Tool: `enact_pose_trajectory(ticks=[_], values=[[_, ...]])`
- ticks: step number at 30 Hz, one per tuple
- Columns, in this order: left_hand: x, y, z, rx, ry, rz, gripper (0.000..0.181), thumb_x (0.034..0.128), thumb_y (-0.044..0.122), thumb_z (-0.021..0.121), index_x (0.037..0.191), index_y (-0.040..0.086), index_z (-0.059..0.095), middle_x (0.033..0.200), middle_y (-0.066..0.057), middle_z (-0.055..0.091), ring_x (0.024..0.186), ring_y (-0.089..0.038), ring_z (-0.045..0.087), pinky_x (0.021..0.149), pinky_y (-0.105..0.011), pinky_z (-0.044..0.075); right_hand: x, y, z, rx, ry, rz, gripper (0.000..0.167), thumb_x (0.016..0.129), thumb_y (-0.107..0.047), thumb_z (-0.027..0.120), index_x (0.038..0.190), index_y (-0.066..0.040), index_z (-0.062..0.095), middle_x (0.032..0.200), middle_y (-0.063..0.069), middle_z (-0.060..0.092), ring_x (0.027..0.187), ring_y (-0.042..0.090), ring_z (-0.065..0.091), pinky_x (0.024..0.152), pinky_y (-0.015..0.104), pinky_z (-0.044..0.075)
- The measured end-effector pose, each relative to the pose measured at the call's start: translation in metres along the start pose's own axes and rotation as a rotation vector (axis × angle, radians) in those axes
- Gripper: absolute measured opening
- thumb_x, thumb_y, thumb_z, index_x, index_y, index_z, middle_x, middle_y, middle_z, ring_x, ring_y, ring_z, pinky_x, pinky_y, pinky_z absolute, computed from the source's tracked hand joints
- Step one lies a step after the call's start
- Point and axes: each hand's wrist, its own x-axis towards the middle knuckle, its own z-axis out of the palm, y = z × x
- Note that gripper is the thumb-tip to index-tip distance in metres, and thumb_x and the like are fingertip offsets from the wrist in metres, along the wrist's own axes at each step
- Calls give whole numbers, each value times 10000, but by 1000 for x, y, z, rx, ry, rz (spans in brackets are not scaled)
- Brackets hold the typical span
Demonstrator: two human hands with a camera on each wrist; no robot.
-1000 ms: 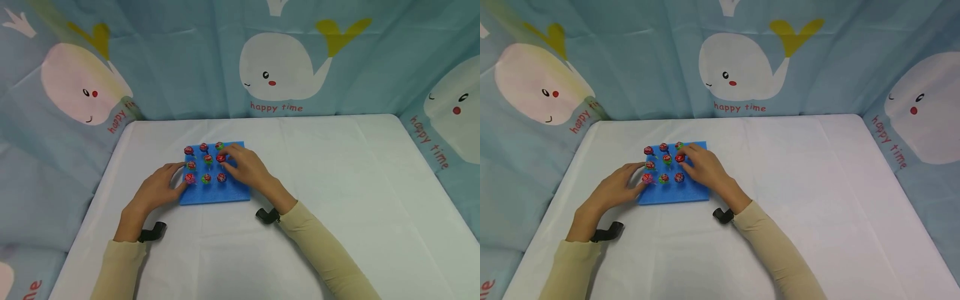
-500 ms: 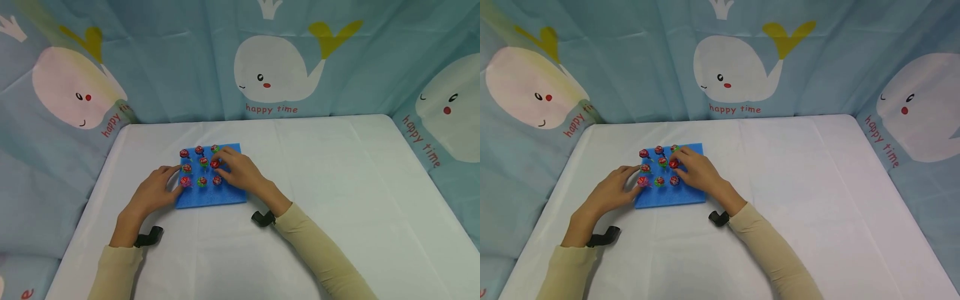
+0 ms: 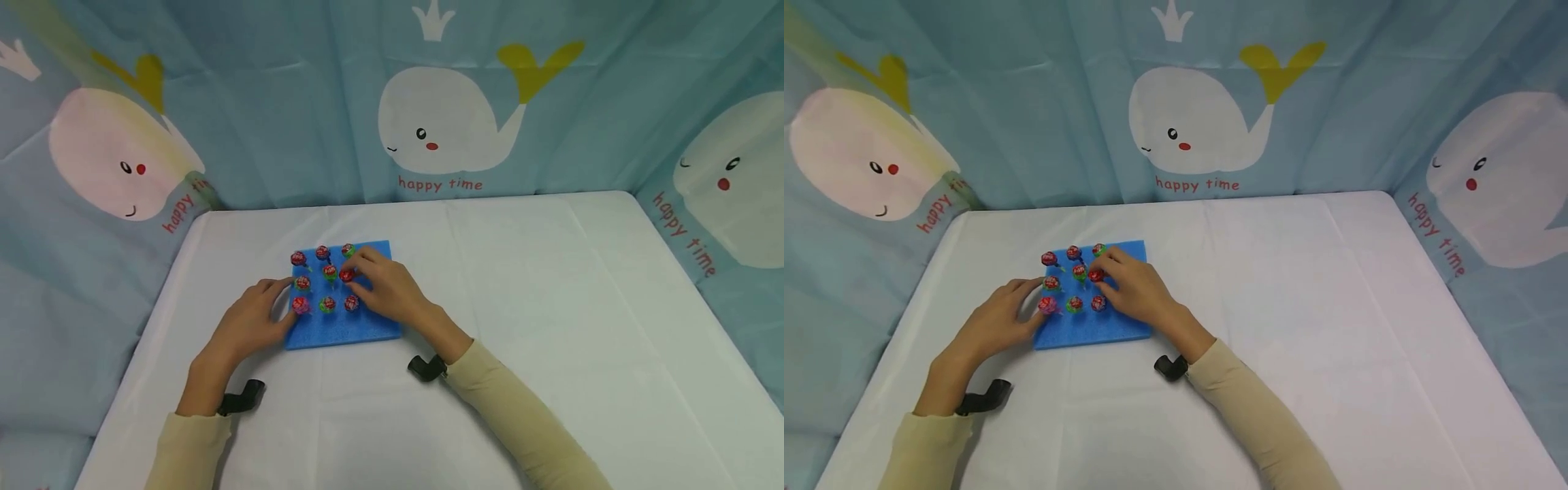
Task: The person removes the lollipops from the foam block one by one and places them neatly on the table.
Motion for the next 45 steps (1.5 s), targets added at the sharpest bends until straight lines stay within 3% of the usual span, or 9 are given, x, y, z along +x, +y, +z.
enact_pose_trajectory(ticks=[9,18,32,45], values=[[0,1,-3,-1,3,-2,653,985,332,655,1558,63,493,1513,-284,539,1385,-501,526,1097,-722,481,3,-1,-5,-18,81,-66,253,943,-106,797,1182,-122,718,1161,39,682,1032,138,762,848,254,640],[-3,0,1,-7,-12,-18,659,982,330,659,1562,68,490,1519,-291,532,1390,-509,515,1103,-731,470,3,3,-14,46,108,-86,254,955,-104,782,1197,-113,705,1182,51,681,1019,138,752,902,262,638],[0,2,-3,-15,-19,-15,653,988,326,658,1570,86,483,1533,-282,522,1407,-506,500,1120,-735,451,-6,4,-40,109,177,-11,269,946,-111,794,1194,-47,712,1165,86,675,1027,207,708,897,314,644],[-1,0,2,-10,-27,-24,668,980,328,661,1571,77,478,1530,-286,521,1400,-506,501,1123,-730,452,-25,26,-55,194,100,85,262,953,-68,764,1203,-36,694,1166,98,692,1047,200,726,920,327,650]])
